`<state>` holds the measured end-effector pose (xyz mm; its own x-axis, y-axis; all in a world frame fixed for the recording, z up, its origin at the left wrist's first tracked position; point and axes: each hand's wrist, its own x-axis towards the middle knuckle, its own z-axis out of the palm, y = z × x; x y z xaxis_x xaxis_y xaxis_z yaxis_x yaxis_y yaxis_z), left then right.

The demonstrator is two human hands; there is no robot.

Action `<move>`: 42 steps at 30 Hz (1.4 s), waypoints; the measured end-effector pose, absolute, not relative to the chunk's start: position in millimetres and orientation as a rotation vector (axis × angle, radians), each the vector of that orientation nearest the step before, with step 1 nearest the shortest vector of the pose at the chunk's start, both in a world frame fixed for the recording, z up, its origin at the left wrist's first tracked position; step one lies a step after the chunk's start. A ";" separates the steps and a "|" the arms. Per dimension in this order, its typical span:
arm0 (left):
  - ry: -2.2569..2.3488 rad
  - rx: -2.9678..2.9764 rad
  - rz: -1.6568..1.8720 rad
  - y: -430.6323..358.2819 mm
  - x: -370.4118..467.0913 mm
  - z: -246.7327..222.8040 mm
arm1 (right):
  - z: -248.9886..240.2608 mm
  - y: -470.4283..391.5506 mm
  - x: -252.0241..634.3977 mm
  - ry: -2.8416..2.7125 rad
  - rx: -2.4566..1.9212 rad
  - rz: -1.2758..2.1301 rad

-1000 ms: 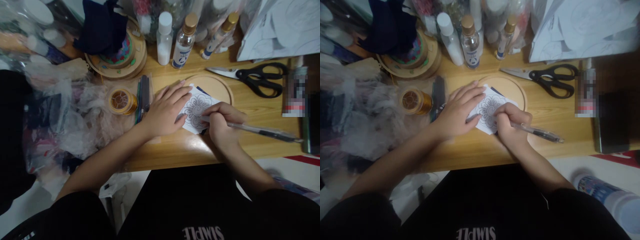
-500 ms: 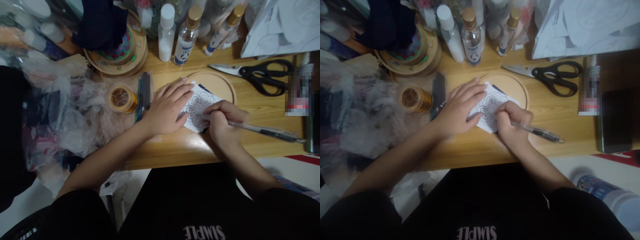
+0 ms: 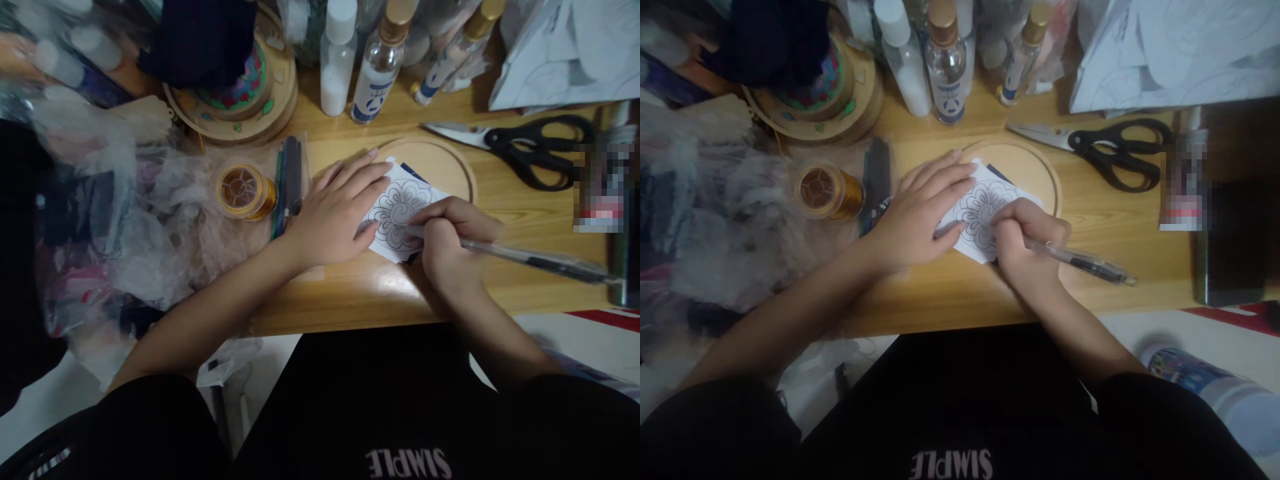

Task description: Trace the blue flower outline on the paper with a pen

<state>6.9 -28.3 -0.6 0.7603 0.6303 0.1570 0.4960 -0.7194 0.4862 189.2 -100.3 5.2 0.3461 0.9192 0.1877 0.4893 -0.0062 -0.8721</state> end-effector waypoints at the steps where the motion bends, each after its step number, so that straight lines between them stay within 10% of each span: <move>1: 0.854 2.538 0.438 -28.2 7.0 -0.7 | 6.1 -99.7 189.1 -1.297 -1.638 0.565; 42: 0.890 2.467 0.388 -29.4 9.9 3.1 | 1.2 -102.6 188.7 -1.249 -1.690 0.551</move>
<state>9.9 -29.4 3.1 0.7474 0.6571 0.0979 0.5192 -0.6698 0.5309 188.7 -102.6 1.2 0.3819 0.9094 0.1650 0.4915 -0.0487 -0.8695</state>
